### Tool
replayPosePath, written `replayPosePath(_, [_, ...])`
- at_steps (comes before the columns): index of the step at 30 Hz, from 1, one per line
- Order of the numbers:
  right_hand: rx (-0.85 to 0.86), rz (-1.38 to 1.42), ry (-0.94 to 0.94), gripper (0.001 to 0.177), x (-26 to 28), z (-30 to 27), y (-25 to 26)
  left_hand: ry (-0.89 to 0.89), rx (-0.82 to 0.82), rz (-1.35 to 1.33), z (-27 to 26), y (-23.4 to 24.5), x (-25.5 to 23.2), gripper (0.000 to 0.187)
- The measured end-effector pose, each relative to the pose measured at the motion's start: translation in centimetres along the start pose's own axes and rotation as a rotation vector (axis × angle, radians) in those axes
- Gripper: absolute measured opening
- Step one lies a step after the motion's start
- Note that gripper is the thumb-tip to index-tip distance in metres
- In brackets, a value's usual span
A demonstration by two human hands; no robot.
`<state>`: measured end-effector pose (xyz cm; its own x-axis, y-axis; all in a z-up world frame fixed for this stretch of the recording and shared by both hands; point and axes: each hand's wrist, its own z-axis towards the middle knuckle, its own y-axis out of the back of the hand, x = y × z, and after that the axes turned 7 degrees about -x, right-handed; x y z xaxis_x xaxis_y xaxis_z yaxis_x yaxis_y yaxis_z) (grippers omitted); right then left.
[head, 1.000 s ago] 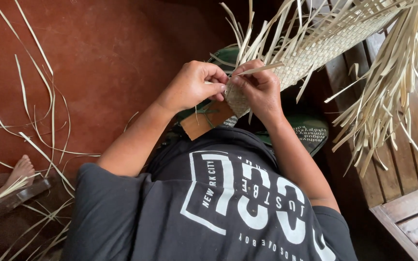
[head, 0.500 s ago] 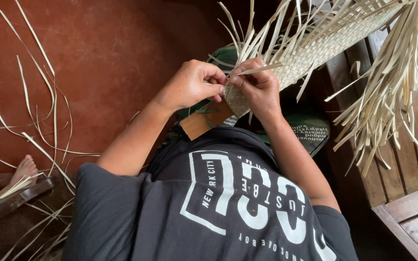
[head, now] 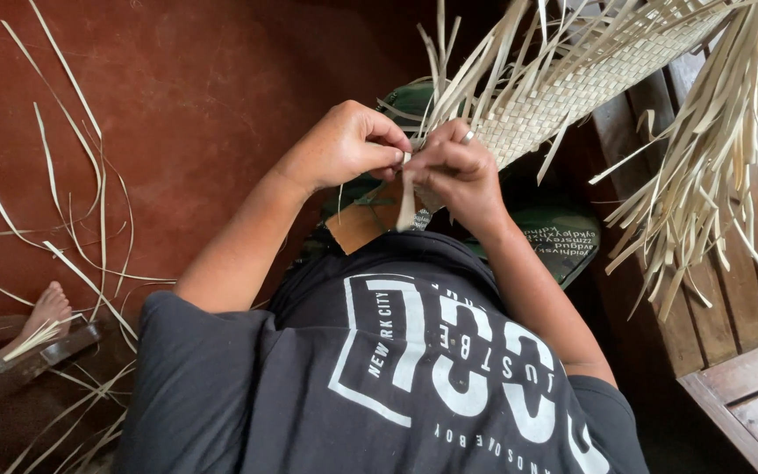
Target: The person is weaving dried palm leaves together to create a mat or basket, interlocking the strips with their fingers.
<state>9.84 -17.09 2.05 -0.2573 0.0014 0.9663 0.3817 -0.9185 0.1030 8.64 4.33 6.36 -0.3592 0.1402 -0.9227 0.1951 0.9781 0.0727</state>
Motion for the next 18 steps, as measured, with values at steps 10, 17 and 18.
replayPosePath(10, [-0.09, 0.01, 0.069, 0.01, -1.1, 0.1, 1.4, -0.038, -0.069, 0.251, 0.3, -0.2, 0.2, 0.01])
replayPosePath(17, [-0.08, -0.162, -0.078, 0.02, -0.5, 0.9, 1.3, -0.063, -0.057, 0.276, 0.4, -0.3, 0.6, 0.01])
replayPosePath(18, [-0.057, -0.189, -0.092, 0.022, -0.6, 1.0, 1.3, -0.062, -0.053, 0.265, 0.4, -0.2, 0.6, 0.011])
